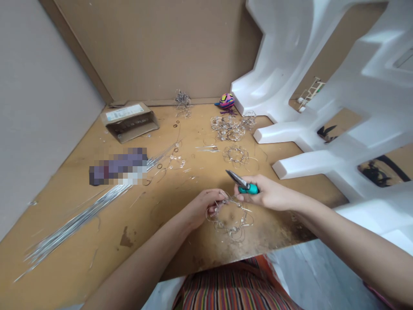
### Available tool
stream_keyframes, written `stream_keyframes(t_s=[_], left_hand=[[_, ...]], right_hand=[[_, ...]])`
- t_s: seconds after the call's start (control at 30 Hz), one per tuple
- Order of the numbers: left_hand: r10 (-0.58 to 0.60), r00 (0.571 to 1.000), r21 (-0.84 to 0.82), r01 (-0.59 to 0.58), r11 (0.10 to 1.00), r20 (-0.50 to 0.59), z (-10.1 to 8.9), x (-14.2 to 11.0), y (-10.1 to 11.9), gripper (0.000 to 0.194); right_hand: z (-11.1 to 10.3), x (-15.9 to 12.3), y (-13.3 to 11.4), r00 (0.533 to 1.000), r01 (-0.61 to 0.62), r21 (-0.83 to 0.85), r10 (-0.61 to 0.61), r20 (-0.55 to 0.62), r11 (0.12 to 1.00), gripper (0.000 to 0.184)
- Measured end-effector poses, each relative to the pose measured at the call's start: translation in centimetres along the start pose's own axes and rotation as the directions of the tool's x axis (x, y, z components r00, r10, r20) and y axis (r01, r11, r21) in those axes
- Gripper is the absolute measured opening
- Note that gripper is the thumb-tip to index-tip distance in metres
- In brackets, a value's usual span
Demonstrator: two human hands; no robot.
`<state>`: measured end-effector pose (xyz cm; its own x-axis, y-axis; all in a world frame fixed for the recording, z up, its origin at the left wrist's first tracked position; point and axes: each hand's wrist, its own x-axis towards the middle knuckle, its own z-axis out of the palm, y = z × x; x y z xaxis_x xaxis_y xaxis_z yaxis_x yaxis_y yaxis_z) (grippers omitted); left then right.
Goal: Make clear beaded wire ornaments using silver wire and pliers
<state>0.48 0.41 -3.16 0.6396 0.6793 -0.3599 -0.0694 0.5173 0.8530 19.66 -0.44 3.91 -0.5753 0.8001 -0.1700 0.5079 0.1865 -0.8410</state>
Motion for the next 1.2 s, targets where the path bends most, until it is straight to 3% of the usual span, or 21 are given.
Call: stream_keyframes(t_s=[0.23,0.43,0.57,0.63,0.8,0.97,1.2], left_hand=[[0.057,0.997,0.030,-0.056,0.998,-0.059,0.1,-0.2,-0.1,0.027],[0.155,0.968,0.129,-0.130,0.983,-0.199,0.2,-0.4,0.1,0.024],[0.211,0.946,0.225,-0.156,0.962,-0.246,0.3,-0.8,0.5,0.028],[0.243,0.930,0.242,-0.178,0.954,-0.274,0.3,-0.8,0.6,0.029],[0.361,0.878,0.361,-0.240,0.901,-0.316,1.0,-1.0,0.8,0.028],[0.387,0.865,0.408,-0.244,0.880,-0.318,1.5,-1.5,1.1,0.026],[0.379,0.871,0.412,-0.235,0.880,-0.312,1.4,-1.7,1.1,0.027]], right_hand=[[0.6,-0.7,-0.2,0.997,-0.041,-0.097,0.034,-0.075,0.994,0.010],[0.1,-2.1,-0.8,0.952,-0.048,-0.367,-0.069,-0.299,0.929,0.008],[-0.5,-4.0,-0.3,0.947,-0.159,-0.573,-0.040,-0.319,0.804,0.015],[-0.2,-4.6,-0.2,0.954,-0.198,-0.691,-0.026,-0.300,0.695,0.019],[1.1,-4.4,0.0,0.950,-0.256,-0.874,-0.062,-0.307,0.412,0.009],[1.3,-3.5,0.2,0.943,-0.261,-0.904,-0.113,-0.315,0.339,0.005],[1.3,-3.2,0.0,0.942,-0.247,-0.916,-0.143,-0.303,0.315,0.008]])
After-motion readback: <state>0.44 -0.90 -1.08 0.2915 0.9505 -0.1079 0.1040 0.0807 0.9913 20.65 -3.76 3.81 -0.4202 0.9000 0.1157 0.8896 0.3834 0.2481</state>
